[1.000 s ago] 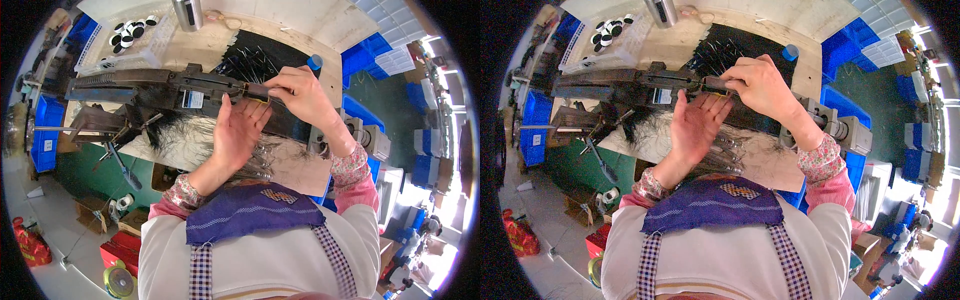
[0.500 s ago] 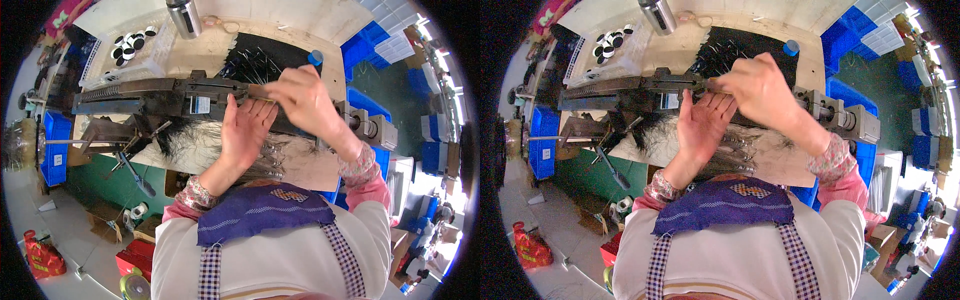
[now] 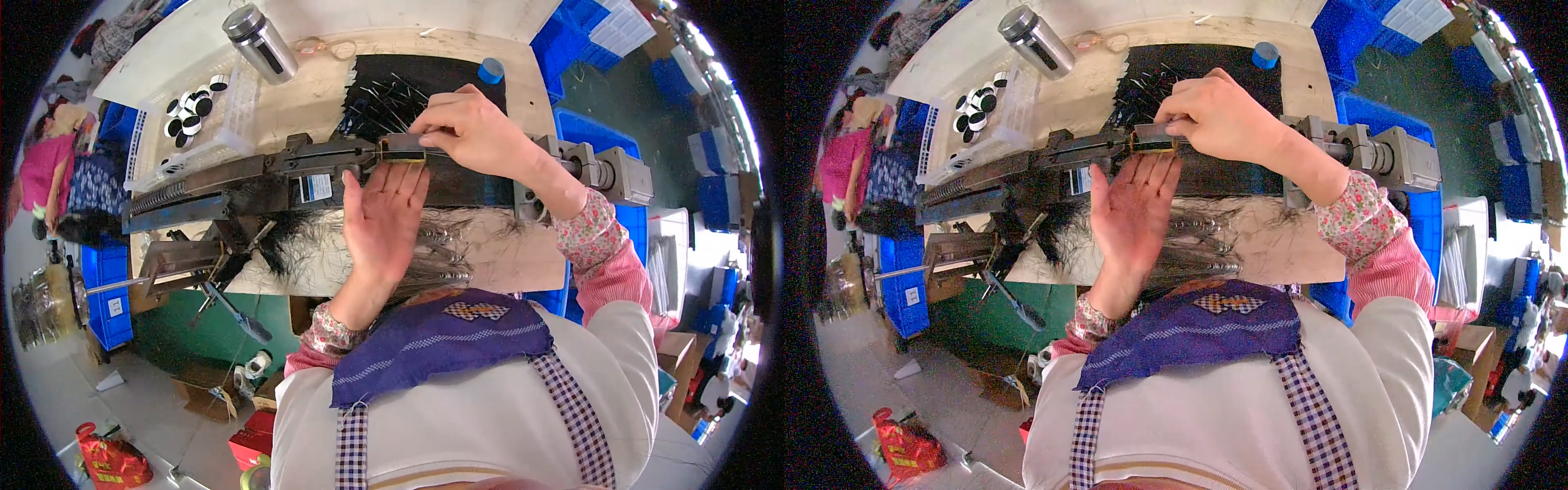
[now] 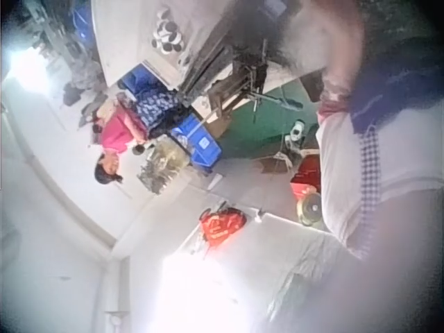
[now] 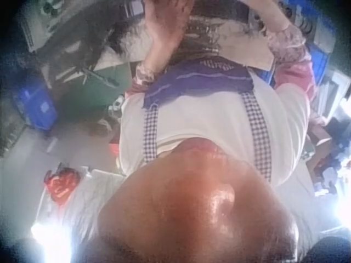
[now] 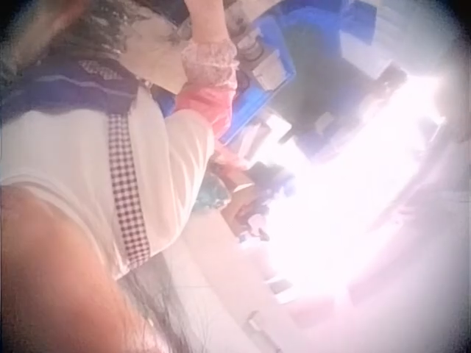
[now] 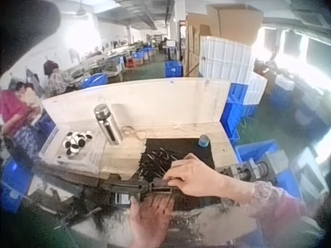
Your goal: Assembling hair extensions by securing hair bundles into clips using a specialized mechanical fixture and hand tools.
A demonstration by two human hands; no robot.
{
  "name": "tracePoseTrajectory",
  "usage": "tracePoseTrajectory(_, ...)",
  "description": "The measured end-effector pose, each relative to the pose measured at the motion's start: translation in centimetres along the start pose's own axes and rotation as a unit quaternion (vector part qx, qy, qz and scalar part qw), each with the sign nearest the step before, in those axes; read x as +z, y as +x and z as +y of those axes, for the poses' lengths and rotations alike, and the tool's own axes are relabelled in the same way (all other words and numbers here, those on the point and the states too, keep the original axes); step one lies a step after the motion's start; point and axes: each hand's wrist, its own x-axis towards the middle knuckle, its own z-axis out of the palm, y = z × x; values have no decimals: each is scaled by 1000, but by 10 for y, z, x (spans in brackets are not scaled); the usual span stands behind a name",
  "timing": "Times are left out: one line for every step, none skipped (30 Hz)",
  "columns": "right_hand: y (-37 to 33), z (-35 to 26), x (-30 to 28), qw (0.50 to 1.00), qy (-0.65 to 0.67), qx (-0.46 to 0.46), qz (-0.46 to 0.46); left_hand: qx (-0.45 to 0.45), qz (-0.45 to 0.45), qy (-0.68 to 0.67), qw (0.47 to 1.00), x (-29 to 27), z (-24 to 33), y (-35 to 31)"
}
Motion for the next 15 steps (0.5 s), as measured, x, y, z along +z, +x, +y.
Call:
tracePoseTrajectory(0,-1,0,1000,3,22,-21,2,7,2,1000,1,0,0)
tracePoseTrajectory(0,-2,-1,1000,6,24,-20,1,8,4,1000,2,0,0)
tracePoseTrajectory(0,-2,-2,1000,-1,10,-19,0,10,6,1000,2,1,-1)
tracePoseTrajectory(0,-3,-2,1000,-9,-5,-18,0,11,9,1000,2,1,-1)
tracePoseTrajectory(0,-3,-1,1000,-7,-4,-18,0,13,10,1000,2,1,-1)
tracePoseTrajectory(0,-3,0,1000,-19,-13,-13,2,16,14,1000,3,2,-1)
tracePoseTrajectory(0,-3,1,999,-32,-23,-8,5,19,18,1000,3,2,-1)
tracePoseTrajectory(0,-3,1,999,-32,-24,-7,6,19,19,1000,4,2,-1)
tracePoseTrajectory(0,-4,1,999,-39,-24,-5,4,19,18,1000,4,3,-1)
tracePoseTrajectory(0,-5,0,999,-46,-25,-3,2,19,18,1000,5,3,-1)
tracePoseTrajectory(-1,-6,0,998,-48,-27,-2,4,16,18,1000,5,3,-2)
tracePoseTrajectory(-1,-5,1,998,-52,-30,6,1,12,18,1000,5,3,-1)
tracePoseTrajectory(-1,-5,2,998,-56,-34,13,-2,7,18,1000,5,3,-1)
tracePoseTrajectory(-2,-4,2,997,-58,-38,15,1,3,19,1000,6,3,0)
tracePoseTrajectory(-3,-4,3,998,-50,-29,14,0,11,20,1000,6,3,-1)
